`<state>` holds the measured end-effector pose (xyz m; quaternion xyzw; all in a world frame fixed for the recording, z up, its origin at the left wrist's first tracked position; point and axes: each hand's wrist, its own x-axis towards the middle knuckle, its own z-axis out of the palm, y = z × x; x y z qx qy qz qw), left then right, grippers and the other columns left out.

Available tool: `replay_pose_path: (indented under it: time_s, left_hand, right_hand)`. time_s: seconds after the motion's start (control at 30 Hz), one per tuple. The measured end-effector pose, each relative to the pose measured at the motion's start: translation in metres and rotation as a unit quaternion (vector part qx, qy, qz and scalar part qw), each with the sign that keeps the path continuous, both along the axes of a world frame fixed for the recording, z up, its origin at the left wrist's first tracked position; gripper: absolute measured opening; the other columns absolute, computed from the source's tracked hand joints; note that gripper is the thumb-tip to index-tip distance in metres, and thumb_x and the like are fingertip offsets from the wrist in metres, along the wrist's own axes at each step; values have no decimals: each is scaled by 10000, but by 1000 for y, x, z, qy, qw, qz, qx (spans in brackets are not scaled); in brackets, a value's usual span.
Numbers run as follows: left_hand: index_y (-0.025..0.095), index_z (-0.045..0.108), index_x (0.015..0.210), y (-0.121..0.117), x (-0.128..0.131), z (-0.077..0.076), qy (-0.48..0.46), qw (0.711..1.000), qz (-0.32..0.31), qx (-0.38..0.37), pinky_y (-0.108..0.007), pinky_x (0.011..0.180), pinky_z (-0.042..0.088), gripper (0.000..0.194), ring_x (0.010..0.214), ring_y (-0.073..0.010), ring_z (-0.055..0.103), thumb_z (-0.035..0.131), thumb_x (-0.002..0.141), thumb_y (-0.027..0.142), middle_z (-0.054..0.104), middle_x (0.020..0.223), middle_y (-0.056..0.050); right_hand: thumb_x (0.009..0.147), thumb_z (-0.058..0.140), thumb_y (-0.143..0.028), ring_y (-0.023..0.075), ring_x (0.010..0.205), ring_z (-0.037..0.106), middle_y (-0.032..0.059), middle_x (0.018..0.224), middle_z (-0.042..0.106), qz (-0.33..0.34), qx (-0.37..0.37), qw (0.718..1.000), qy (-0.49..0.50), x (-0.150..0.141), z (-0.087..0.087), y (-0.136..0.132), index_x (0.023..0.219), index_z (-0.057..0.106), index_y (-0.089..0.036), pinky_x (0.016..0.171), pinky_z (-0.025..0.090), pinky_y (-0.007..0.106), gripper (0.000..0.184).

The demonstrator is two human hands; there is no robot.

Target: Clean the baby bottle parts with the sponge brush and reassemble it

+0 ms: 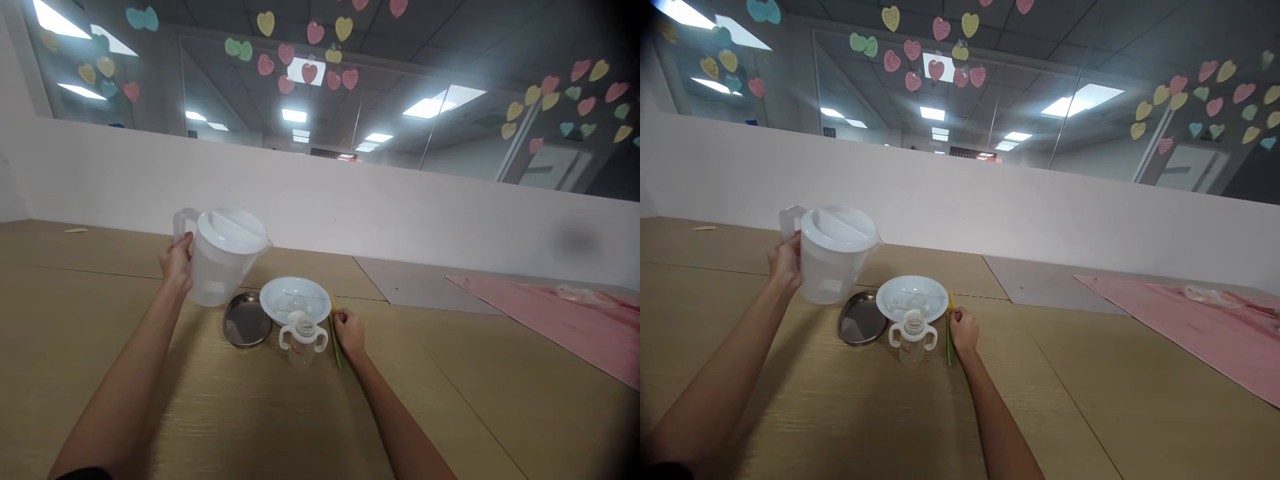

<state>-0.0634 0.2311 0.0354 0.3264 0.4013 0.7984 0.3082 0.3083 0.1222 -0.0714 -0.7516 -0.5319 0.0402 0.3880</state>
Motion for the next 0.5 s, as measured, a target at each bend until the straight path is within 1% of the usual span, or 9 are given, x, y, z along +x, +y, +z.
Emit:
replay_pose_path:
  time_s: [0.07, 0.13, 0.27, 0.4, 0.5]
  left_hand:
    - [150, 479, 727, 3, -12, -8, -20, 999, 33, -20, -249, 517, 289, 225, 519, -54, 285, 643, 711, 305, 299, 551, 78]
    - [161, 460, 688, 5, -18, -14, -51, 996, 55, -37, -248, 511, 274, 241, 514, -50, 292, 654, 696, 304, 302, 551, 77]
    - [160, 483, 642, 8, -18, -24, -111, 989, 87, -42, -234, 507, 299, 227, 525, -61, 354, 693, 592, 230, 358, 562, 74]
    - [157, 514, 645, 11, -12, -29, -117, 989, 78, -36, -222, 512, 326, 221, 531, -69, 381, 697, 533, 214, 397, 576, 65]
    - [149, 530, 679, 12, -12, -32, -107, 991, 66, -37, -216, 491, 296, 212, 522, -60, 359, 668, 525, 194, 435, 613, 52]
  right_hand:
    - [840, 459, -258, 129, 640, 567, 29, 717, 660, 1, -2, 1000, -1, 0, 0, 0, 816, 672, -159, 543, 314, 201, 236]
    - [840, 457, -259, 130, 639, 569, 28, 719, 661, 3, -3, 1000, -2, 0, 0, 1, 814, 671, -160, 543, 315, 202, 237]
    - [841, 449, -262, 133, 632, 563, 31, 712, 659, 4, -5, 1000, -8, 1, 0, 0, 822, 674, -159, 537, 309, 208, 249]
    - [853, 437, -268, 128, 631, 561, 30, 724, 661, 7, -7, 1000, -18, 0, 1, -1, 834, 672, -158, 540, 312, 206, 260]
    - [860, 440, -260, 127, 630, 561, 31, 733, 663, 4, -14, 999, -29, -1, 1, -1, 834, 668, -158, 538, 307, 205, 252]
